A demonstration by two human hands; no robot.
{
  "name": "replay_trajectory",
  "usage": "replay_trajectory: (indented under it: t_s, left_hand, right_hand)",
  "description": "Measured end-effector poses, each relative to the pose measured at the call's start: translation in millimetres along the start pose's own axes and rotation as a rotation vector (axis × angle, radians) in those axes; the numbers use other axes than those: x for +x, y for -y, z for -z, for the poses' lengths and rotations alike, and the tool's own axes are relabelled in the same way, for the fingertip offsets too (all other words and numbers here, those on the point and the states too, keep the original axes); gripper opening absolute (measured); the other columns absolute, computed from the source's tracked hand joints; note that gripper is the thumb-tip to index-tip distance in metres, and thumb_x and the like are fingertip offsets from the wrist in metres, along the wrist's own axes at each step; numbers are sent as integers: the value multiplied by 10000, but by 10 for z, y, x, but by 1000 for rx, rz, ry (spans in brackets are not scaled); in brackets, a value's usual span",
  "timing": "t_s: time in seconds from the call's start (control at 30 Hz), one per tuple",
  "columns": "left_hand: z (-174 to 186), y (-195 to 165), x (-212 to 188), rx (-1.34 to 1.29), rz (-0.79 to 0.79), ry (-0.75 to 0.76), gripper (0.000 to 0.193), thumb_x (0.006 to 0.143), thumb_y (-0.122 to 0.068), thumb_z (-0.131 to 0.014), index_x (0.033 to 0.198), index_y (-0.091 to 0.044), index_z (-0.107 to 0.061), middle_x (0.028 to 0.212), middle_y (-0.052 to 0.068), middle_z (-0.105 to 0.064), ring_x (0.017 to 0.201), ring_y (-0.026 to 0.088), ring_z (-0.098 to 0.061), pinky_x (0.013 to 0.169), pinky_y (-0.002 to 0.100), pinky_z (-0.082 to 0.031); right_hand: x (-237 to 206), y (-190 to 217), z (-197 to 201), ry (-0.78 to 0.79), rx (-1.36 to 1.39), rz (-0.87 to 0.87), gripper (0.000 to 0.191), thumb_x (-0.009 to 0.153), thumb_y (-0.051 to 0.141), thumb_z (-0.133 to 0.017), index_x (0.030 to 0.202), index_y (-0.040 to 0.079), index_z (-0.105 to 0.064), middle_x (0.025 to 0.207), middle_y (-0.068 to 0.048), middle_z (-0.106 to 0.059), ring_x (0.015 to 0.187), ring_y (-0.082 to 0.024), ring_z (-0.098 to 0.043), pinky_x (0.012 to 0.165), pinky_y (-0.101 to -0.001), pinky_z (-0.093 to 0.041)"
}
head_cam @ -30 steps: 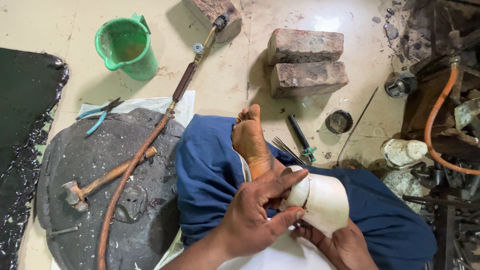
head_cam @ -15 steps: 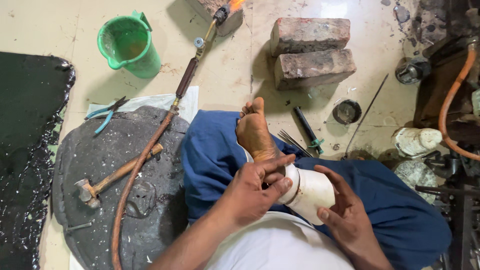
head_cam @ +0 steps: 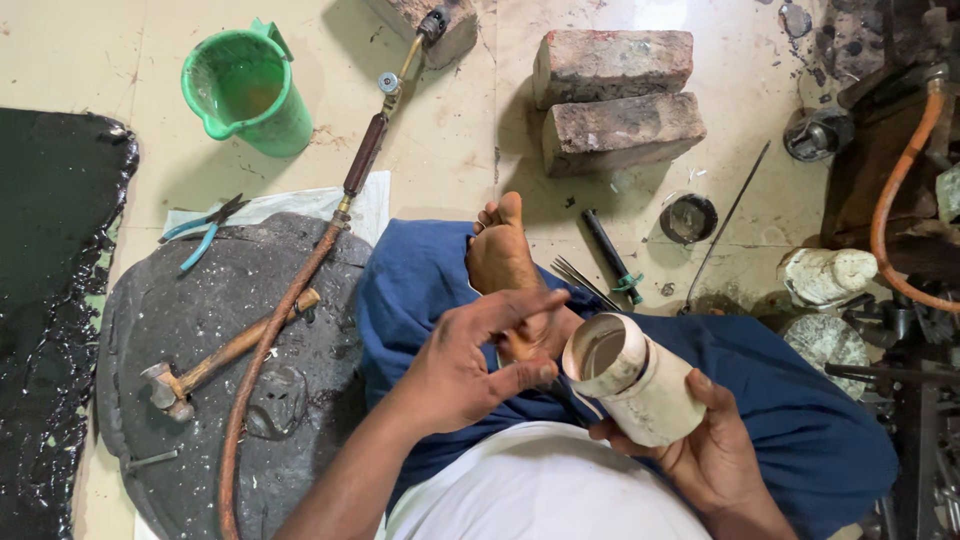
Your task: The person sits on the floor and repeatedly rubs the rim and outer surface of a small white ceramic cup with their fingers. They rotate the cup in their hands to access different areas and briefly place it on a brick before continuing to smooth it.
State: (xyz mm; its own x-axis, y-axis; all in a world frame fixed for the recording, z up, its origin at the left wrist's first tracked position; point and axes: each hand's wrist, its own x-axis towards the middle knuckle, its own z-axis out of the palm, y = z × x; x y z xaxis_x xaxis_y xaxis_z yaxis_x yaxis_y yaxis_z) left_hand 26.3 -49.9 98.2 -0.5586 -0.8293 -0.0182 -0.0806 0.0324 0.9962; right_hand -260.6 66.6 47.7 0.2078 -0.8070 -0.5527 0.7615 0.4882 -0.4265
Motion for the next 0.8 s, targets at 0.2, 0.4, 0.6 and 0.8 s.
replay_trajectory:
  t_s: [0.2, 0.4, 0.6, 0.8]
  left_hand:
    - [-139, 203, 108, 60, -304, 149, 742, 818, -270, -874, 1490, -239, -561, 1688, 146, -403, 1441, 306, -542, 1211, 453, -441]
    - [-209, 222, 116, 2, -238, 282, 871, 769, -313, -908, 1547, -273, -520, 1653, 89, -502, 1447, 264, -578, 1208, 412, -512]
    - [-212, 171, 83, 88, -221, 263, 814, 725, -271, -922, 1476, -236, -609, 1421, 95, -588, 1314, 249, -640, 1122, 390, -576]
    - [-242, 80, -50, -10, -7, 269, 787, 711, -322, -911, 1430, -183, -621, 1434, 107, -566, 1317, 249, -633, 947, 365, -600]
  right_hand:
    - [-18, 21, 24, 53, 42, -94, 769, 968, 601, -502, 1399, -34, -459, 1100, -360, -668, 813, -537, -737, 645, -500, -661]
    - [-47, 30, -8, 11, -1, -136, 845, 997, 689, -418, 1365, -68, -492, 1023, -390, -681, 710, -487, -750, 559, -453, -655]
    - [-72, 24, -237, 18, -136, -105, 914, 976, 764, -373, 1376, -46, -511, 1098, -341, -703, 916, -465, -748, 742, -517, -646]
    - [-201, 30, -486, 248, -651, 421, 1021, 797, 483, -883, 1564, 45, -371, 1536, -197, -473, 1363, -299, -527, 1077, -436, -463]
